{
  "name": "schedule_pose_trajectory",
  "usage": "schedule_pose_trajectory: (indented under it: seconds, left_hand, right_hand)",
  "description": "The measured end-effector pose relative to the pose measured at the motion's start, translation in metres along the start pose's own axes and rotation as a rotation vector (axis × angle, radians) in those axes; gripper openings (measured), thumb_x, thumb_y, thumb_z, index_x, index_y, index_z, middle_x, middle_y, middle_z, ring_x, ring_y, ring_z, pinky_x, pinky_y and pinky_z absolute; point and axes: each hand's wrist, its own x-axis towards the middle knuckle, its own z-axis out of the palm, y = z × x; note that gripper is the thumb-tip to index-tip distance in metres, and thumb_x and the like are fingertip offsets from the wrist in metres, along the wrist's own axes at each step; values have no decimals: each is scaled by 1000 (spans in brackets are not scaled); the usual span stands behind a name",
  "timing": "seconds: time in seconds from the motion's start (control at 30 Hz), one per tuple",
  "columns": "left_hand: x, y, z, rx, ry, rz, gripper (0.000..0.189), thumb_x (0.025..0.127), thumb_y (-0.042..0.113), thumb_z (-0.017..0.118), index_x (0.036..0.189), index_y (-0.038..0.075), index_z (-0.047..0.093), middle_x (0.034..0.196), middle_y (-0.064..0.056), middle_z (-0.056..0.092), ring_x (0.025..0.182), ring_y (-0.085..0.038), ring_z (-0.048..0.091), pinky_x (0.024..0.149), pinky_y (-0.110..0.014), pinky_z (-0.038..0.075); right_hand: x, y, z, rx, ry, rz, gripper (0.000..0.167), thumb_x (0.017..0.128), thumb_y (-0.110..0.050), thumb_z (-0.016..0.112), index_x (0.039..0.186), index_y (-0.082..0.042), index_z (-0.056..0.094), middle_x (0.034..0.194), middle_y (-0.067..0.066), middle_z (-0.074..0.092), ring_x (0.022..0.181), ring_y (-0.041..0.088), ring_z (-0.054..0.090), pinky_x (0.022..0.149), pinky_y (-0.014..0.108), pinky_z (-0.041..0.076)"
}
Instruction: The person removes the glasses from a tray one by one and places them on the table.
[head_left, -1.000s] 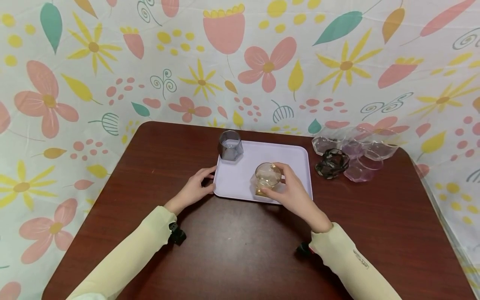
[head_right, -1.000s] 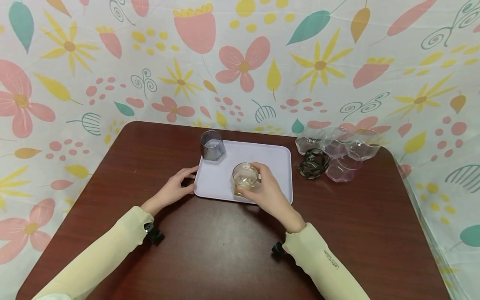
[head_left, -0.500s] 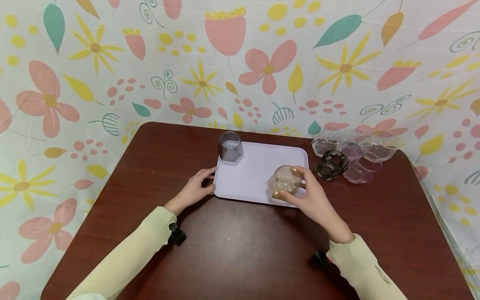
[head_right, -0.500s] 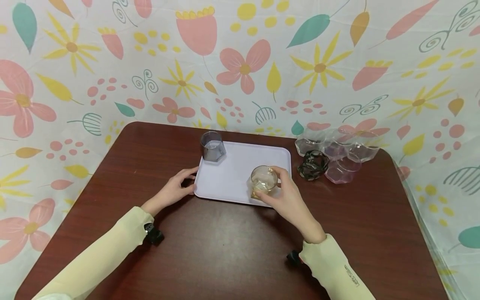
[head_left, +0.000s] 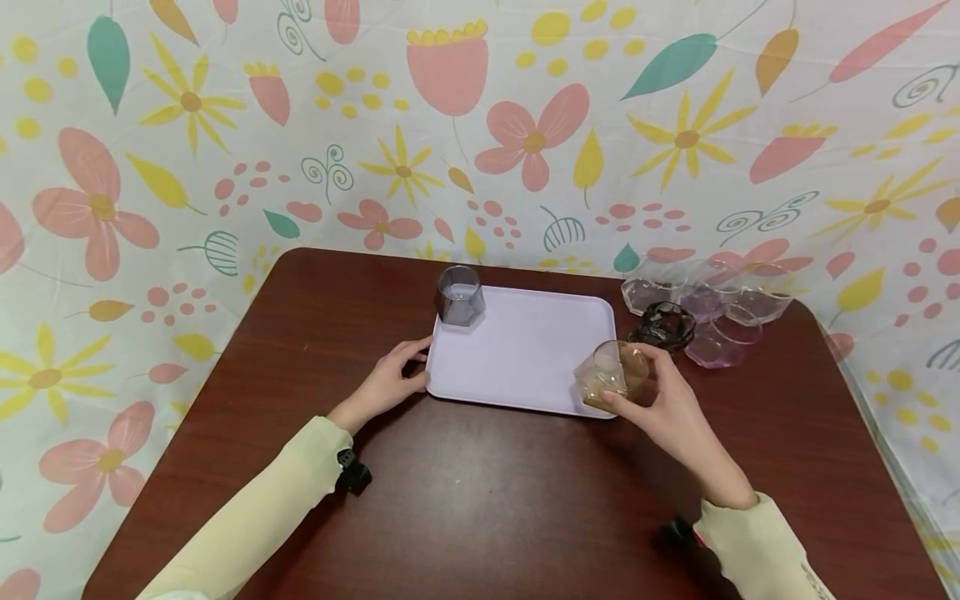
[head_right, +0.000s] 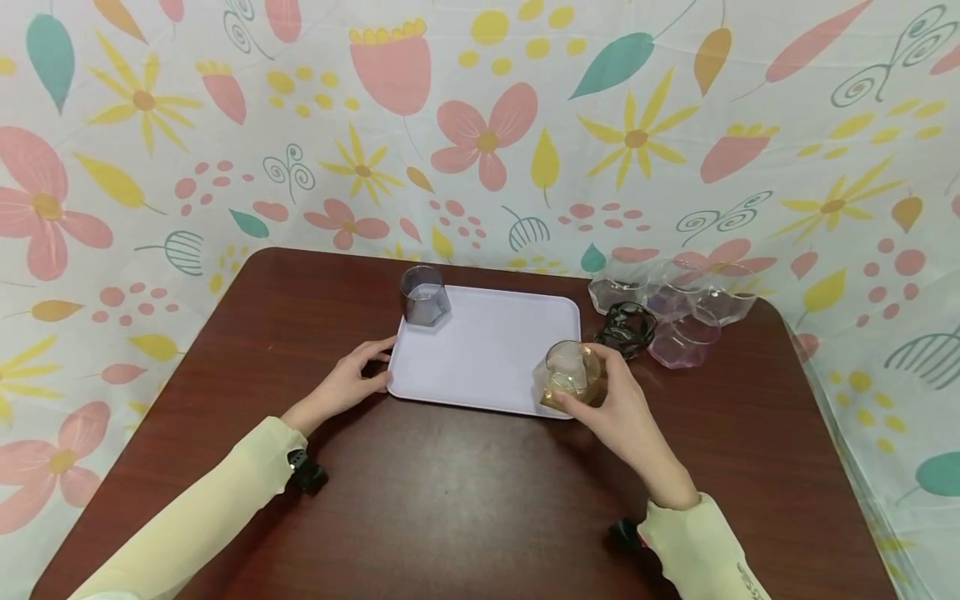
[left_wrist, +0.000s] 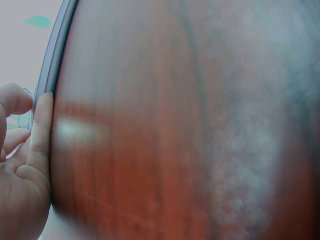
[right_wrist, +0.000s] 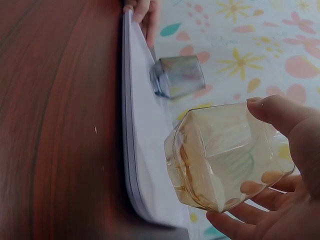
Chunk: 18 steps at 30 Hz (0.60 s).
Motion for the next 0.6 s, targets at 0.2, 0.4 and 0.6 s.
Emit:
schedule_pose_trajectory:
  seconds: [0.2,0.4,0.6]
  left_hand:
    - [-1,-1,0,11,1,-10,63,97,-1,63,157,2,44,146,-23,51,130,-38,56,80,-31,62]
    - [-1,-1,0,16,3,-10,64,96,-1,63,157,2,44,146,-23,52,130,-38,56,80,-31,62]
    - [0,1,1,6,2,-6,64,96,-2,63,157,1,44,145,-24,52,130,-39,56,79,-30,63]
  right_hand:
    - [-10,10,-18,7,54,0,73,84,-9,87,143,3,46,134,23,57,109,12,60,85,1,41]
    - [-19,24,-35,6,109,8,71,84,-4,86,142,3,46,131,20,57,106,-9,53,86,0,42]
    - [-27,39,-54,-20,150,28,73,83,-1,85,144,1,44,128,11,57,104,-12,53,84,0,42]
